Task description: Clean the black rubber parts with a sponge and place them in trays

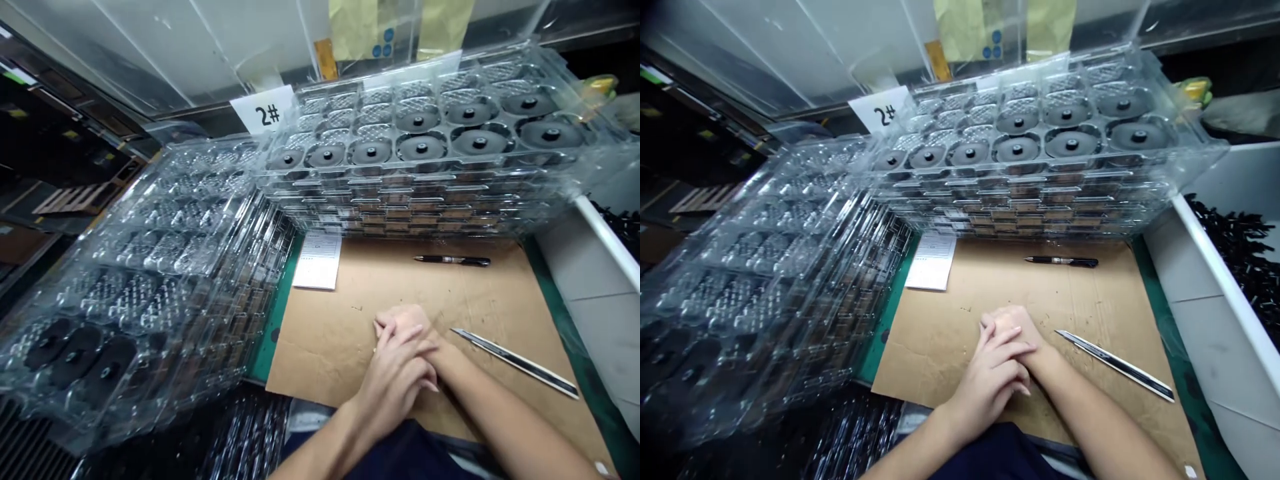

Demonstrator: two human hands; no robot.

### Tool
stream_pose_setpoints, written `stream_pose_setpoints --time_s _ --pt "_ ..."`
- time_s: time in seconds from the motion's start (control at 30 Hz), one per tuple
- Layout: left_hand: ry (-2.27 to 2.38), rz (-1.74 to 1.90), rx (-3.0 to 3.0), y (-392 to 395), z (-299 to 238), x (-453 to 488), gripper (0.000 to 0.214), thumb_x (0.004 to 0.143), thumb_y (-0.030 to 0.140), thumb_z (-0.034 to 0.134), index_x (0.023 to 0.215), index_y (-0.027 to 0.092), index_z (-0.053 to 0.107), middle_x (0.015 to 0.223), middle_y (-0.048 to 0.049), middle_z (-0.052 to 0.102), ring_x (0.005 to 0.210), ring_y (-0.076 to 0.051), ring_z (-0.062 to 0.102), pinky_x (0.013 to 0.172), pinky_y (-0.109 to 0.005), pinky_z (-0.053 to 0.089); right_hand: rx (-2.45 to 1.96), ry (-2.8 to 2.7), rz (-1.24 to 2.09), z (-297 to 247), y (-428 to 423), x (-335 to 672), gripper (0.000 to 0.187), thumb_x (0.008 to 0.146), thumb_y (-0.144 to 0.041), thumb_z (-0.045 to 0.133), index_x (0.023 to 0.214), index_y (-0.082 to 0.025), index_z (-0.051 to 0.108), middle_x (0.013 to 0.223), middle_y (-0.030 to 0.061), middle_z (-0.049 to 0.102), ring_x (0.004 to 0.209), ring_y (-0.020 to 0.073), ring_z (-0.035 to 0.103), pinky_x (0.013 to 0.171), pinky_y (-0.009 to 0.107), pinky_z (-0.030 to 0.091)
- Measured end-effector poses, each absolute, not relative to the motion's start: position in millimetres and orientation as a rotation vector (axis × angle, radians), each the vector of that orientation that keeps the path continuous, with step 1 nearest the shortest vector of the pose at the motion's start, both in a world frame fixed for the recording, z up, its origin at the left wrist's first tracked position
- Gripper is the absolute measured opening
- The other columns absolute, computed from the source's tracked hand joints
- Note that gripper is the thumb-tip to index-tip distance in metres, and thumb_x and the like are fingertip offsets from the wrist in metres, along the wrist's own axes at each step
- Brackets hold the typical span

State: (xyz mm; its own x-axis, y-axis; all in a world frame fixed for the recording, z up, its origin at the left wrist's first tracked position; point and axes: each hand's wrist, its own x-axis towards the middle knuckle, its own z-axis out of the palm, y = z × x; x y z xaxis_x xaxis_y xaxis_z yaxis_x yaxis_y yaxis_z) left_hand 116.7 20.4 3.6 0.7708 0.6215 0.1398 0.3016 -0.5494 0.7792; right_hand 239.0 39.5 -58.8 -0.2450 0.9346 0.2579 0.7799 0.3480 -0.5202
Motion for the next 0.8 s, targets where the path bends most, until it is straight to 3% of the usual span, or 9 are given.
stream_pose_setpoints --time_s 0.1,0.2,0.43,0.57,0.67,0.8 --pt "0.675 0.539 1.868 16.8 6.5 92.2 0.016 0.087 0.018 0.051 0.076 0.019 0.062 0.104 -0.0021 0.067 0.113 -0.019 0.053 0.107 -0.038 0.029 -1.548 -2.165 0.371 -57.2 50.2 238.9 0.030 0.088 -0.031 0.050 0.064 -0.013 0.052 0.055 -0.0032 0.050 0.051 0.0069 0.047 0.053 0.021 0.040" --pt "0.813 0.573 1.594 16.3 6.7 65.4 0.022 0.089 0.017 0.045 0.078 0.019 0.064 0.097 -0.0046 0.068 0.094 -0.016 0.061 0.088 -0.029 0.045 -1.668 -2.177 0.321 -53.5 50.7 238.4 0.030 0.090 -0.030 0.047 0.066 -0.012 0.052 0.062 -0.0015 0.053 0.059 0.0079 0.050 0.061 0.023 0.042" --pt "1.034 0.748 1.324 27.0 -27.5 31.3 0.009 0.084 0.025 0.055 0.090 0.018 0.055 0.100 -0.0081 0.066 0.095 -0.018 0.062 0.086 -0.031 0.048 -1.840 -2.248 0.164 -54.2 49.9 227.5 0.028 0.090 -0.032 0.048 0.071 -0.012 0.053 0.067 -0.0009 0.054 0.061 0.0082 0.050 0.062 0.024 0.043" --pt "1.081 0.836 1.247 35.2 -50.7 27.8 0.014 0.081 0.028 0.057 0.074 0.017 0.050 0.093 -0.0090 0.066 0.090 -0.020 0.064 0.083 -0.032 0.050 -1.863 -2.301 0.011 -45.7 56.2 226.1 0.031 0.089 -0.036 0.049 0.069 -0.012 0.052 0.063 -0.0020 0.052 0.057 0.0070 0.048 0.057 0.022 0.041" --pt "1.048 0.838 1.256 39.9 -56.8 23.6 0.017 0.077 0.028 0.061 0.066 0.017 0.055 0.086 -0.0081 0.067 0.084 -0.020 0.064 0.079 -0.030 0.050 -1.935 -2.279 -0.160 -16.0 65.7 247.0 0.035 0.087 -0.041 0.050 0.067 -0.013 0.051 0.060 -0.0031 0.050 0.054 0.0068 0.046 0.057 0.022 0.041" --pt "0.982 0.846 1.259 41.1 -53.9 19.7 0.018 0.072 0.030 0.065 0.061 0.017 0.060 0.076 -0.0067 0.067 0.078 -0.021 0.062 0.068 -0.026 0.050 -2.156 -2.007 -0.495 63.7 73.0 307.9 0.032 0.088 -0.036 0.048 0.066 -0.013 0.053 0.060 -0.0017 0.051 0.059 0.0089 0.048 0.064 0.025 0.040"
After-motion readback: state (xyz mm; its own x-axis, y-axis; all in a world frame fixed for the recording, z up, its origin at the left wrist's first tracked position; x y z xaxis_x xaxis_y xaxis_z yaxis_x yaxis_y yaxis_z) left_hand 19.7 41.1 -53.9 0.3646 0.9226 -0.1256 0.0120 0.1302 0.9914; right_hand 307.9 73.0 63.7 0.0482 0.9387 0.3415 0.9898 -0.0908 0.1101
